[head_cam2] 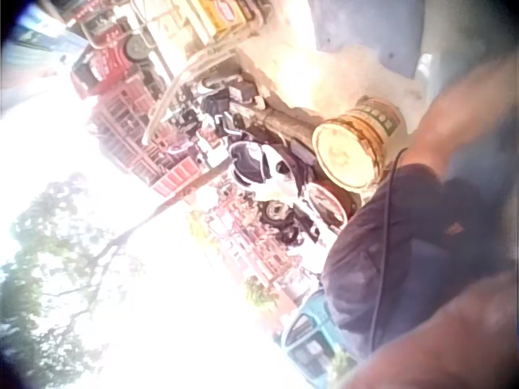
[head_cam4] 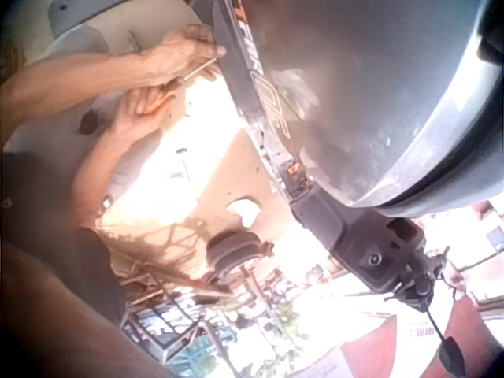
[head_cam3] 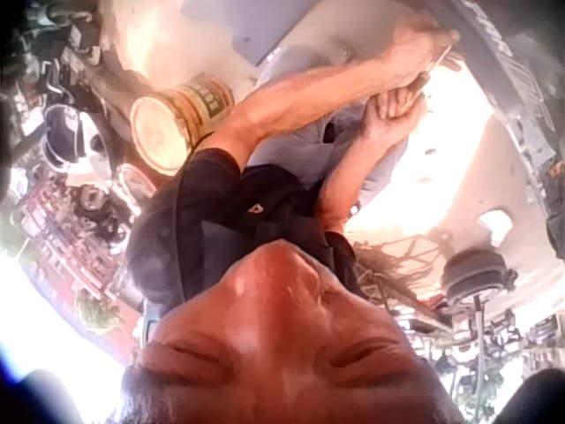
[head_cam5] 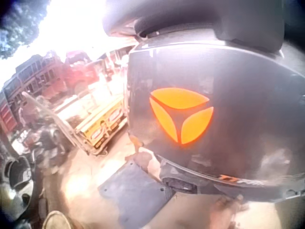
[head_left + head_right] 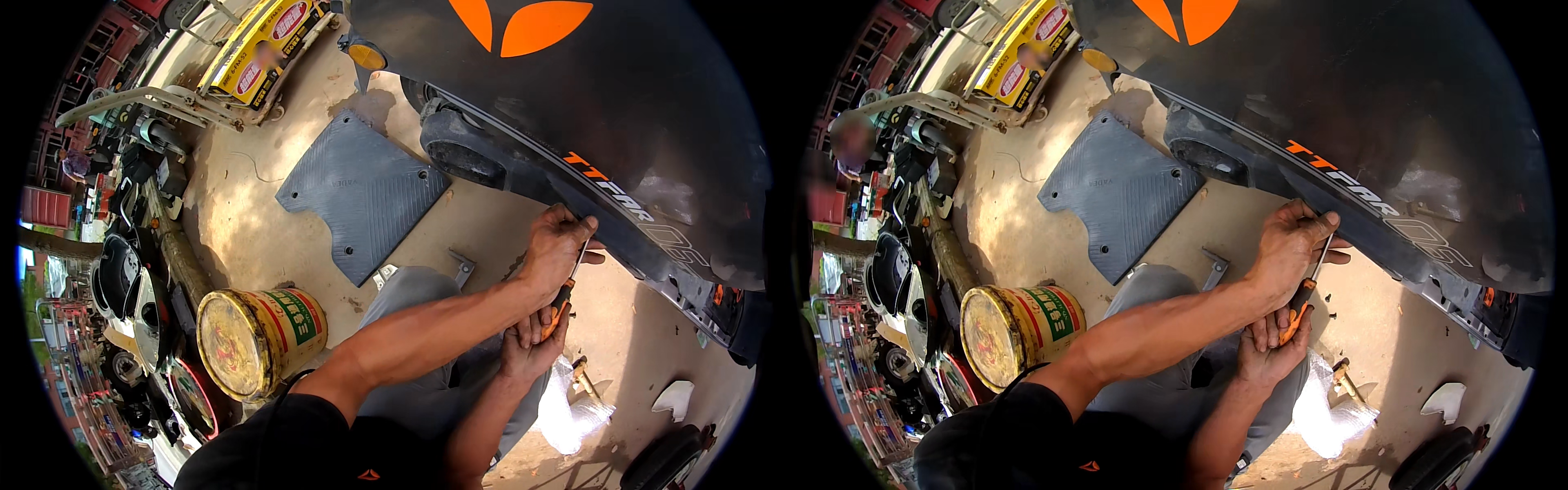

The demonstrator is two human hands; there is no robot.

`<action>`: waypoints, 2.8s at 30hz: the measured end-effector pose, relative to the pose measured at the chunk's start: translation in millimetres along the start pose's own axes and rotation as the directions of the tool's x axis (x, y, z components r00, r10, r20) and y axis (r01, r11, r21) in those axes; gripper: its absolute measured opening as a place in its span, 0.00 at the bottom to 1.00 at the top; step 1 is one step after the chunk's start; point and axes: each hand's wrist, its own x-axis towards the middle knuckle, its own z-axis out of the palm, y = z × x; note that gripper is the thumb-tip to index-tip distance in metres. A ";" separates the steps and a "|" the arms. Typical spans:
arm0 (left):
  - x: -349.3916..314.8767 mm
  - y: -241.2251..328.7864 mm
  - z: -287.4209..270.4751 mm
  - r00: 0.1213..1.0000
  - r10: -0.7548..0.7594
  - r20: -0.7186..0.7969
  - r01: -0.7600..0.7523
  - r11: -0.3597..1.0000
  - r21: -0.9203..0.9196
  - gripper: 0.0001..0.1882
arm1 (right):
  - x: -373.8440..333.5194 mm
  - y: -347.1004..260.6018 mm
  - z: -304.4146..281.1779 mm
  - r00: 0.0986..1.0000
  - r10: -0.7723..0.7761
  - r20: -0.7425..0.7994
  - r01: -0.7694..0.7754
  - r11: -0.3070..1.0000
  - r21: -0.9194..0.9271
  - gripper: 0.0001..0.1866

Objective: The person uses a screwdriver to tighten screws on the side panel of a scooter. They work on multiple fasteners along the edge of the panel, securing it to the frame. The person also handles small plastic clips and adjusts the panel alignment during the process.

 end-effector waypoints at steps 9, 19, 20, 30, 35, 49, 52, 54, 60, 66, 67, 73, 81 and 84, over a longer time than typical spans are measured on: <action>-2.0 -7.7 -1.8 1.000 0.002 0.020 -0.001 1.000 -0.008 0.08 | 7.8 -1.6 -7.5 0.999 0.041 -0.012 -0.039 0.990 0.137 0.26; -1.9 -2.4 -3.7 0.999 0.041 -0.017 -0.040 0.999 0.008 0.09 | 28.2 28.7 -5.1 0.913 -0.408 -0.029 0.376 0.866 -0.330 0.23; -0.8 -1.6 -4.0 0.999 0.047 -0.011 -0.047 0.999 0.000 0.09 | 22.7 14.1 -6.3 0.996 -0.093 0.006 0.092 0.993 0.071 0.23; 5.1 -4.0 -9.2 0.999 -0.033 0.025 0.033 0.999 -0.023 0.05 | 24.3 25.8 -30.0 0.818 -0.555 0.152 0.493 0.539 -0.682 0.21; -4.5 5.5 0.7 1.000 0.013 0.014 -0.013 1.000 0.009 0.09 | 6.8 -7.6 -26.8 0.992 0.100 0.078 -0.118 0.953 0.278 0.19; -10.4 13.7 1.0 0.999 -0.015 0.045 0.013 0.998 0.054 0.07 | 8.0 -8.4 -4.1 0.994 0.109 -0.016 -0.107 0.990 0.097 0.20; -6.0 11.3 -3.6 0.999 -0.021 0.050 0.018 0.999 0.051 0.07 | 12.2 11.9 -14.0 0.916 -0.394 0.078 0.362 0.724 -0.588 0.22; -3.2 11.4 -4.8 0.998 -0.011 0.065 0.008 0.999 0.041 0.07 | 7.7 7.8 -10.4 0.986 -0.166 -0.014 0.146 0.902 -0.406 0.22; -1.5 8.0 -4.8 0.996 -0.034 0.080 0.031 0.999 0.028 0.01 | 19.0 -1.2 -38.6 0.879 0.312 0.360 -0.448 0.800 0.399 0.23; 4.0 3.5 -13.9 0.987 -0.008 0.158 -0.010 0.994 0.112 0.04 | -43.1 -6.0 -101.1 0.823 0.485 0.296 -0.558 0.789 0.259 0.23; 7.3 3.7 -13.4 0.986 0.010 0.167 -0.032 0.991 0.130 0.04 | -58.2 -15.9 -117.4 0.808 0.546 0.221 -0.587 0.782 0.211 0.24; 4.7 0.0 -11.1 0.977 0.026 0.209 -0.057 0.988 0.143 0.08 | -62.2 -153.6 -140.6 0.985 0.167 -0.035 -0.164 0.983 0.076 0.16; 3.4 -14.2 0.2 0.985 0.160 0.057 -0.170 0.947 0.273 0.10 | 127.8 -226.2 -112.1 0.938 -0.311 -0.151 0.164 0.785 -0.597 0.21; -4.0 -20.1 15.1 0.983 0.184 0.013 -0.176 0.911 0.374 0.13 | 165.7 -180.5 -130.3 0.929 -0.324 -0.180 0.211 0.861 -0.464 0.21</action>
